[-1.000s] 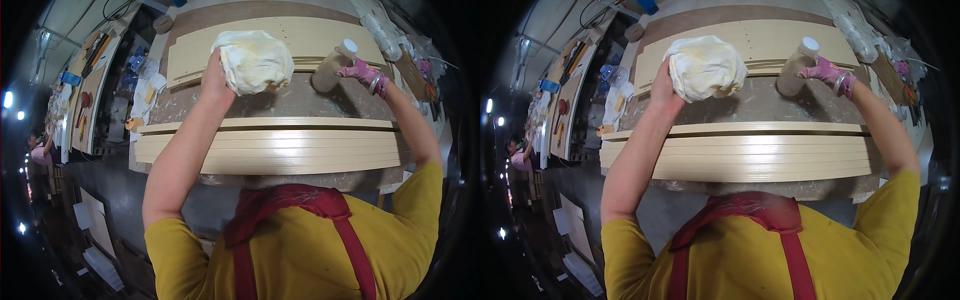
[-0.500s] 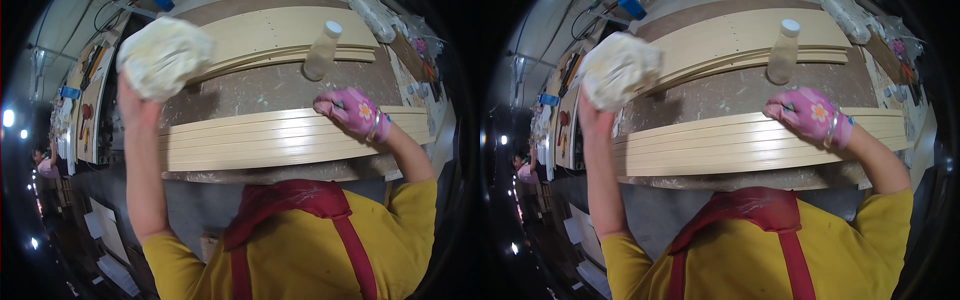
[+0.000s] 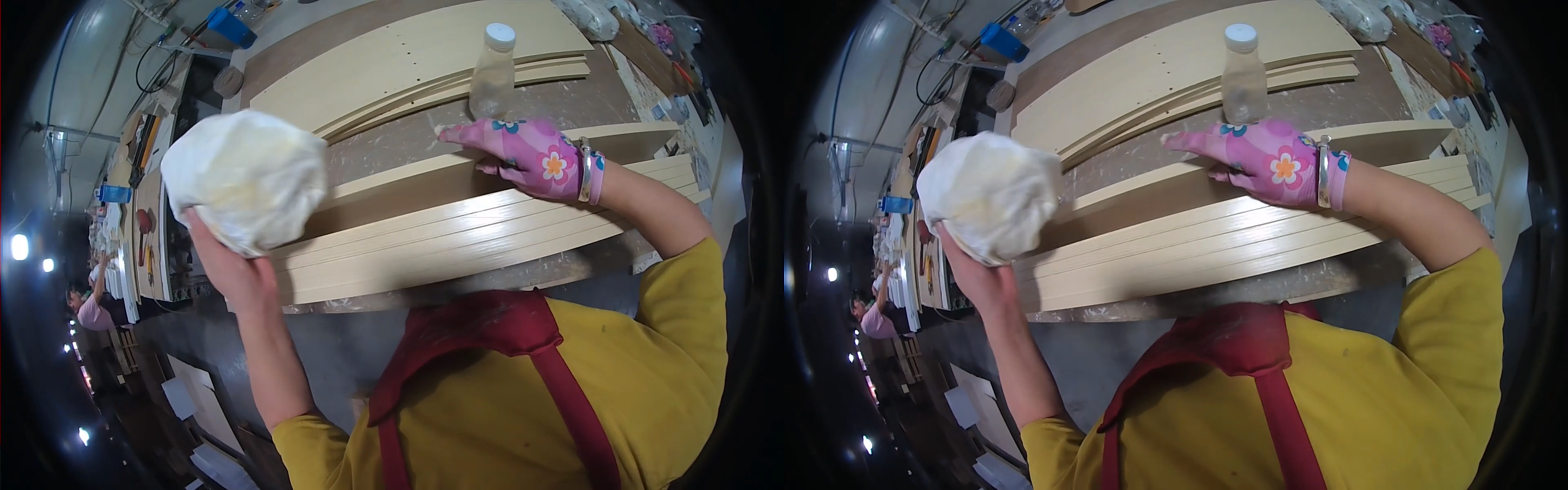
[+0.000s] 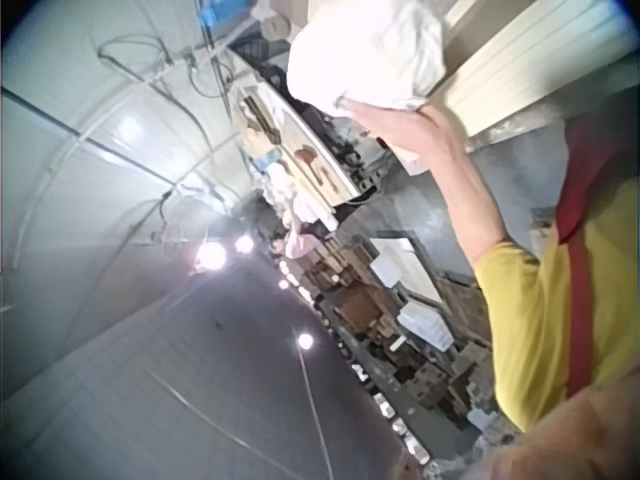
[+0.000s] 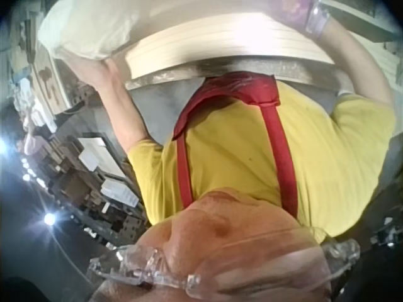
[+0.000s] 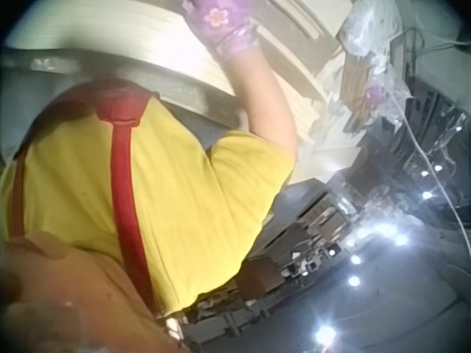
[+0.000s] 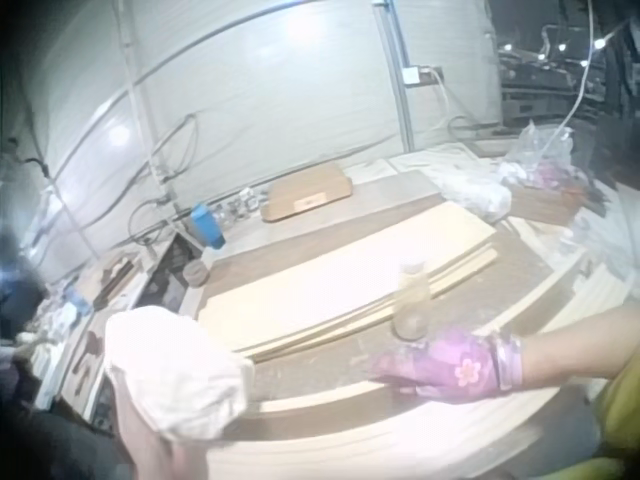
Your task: The person wipes the surface of several light-colored wooden planks using a white cloth. They repeatedly apply liquid from a clear bottle onto the cloth and wipe each plank individually, stacking them as they finish.
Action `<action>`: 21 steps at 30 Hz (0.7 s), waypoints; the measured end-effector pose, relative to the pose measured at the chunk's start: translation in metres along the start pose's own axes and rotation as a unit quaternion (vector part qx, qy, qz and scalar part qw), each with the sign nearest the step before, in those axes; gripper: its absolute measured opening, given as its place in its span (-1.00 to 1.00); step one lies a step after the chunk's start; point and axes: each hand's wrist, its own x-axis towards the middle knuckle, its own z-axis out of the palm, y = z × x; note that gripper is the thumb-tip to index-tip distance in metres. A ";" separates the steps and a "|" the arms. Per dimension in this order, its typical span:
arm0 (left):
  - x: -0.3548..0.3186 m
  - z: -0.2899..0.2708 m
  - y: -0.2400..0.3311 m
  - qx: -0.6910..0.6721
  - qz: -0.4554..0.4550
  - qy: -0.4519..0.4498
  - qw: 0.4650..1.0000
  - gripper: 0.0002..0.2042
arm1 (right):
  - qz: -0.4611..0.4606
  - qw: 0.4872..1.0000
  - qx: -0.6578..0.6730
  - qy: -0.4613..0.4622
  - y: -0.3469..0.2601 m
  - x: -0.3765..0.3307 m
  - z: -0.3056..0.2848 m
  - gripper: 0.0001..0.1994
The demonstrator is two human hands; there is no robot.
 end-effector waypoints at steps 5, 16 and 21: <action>-0.047 0.038 -0.034 0.476 0.344 -0.461 0.665 -0.66 | -0.045 0.998 -0.031 0.015 0.005 0.002 0.004 -0.38; -0.048 0.067 -0.033 0.600 0.352 -0.514 0.501 -0.92 | -0.020 0.999 0.022 0.016 0.002 0.002 0.010 -0.53; -0.010 0.000 -0.013 0.703 0.317 -0.434 0.465 -0.83 | -0.001 1.000 0.024 0.017 0.006 -0.005 0.007 -0.57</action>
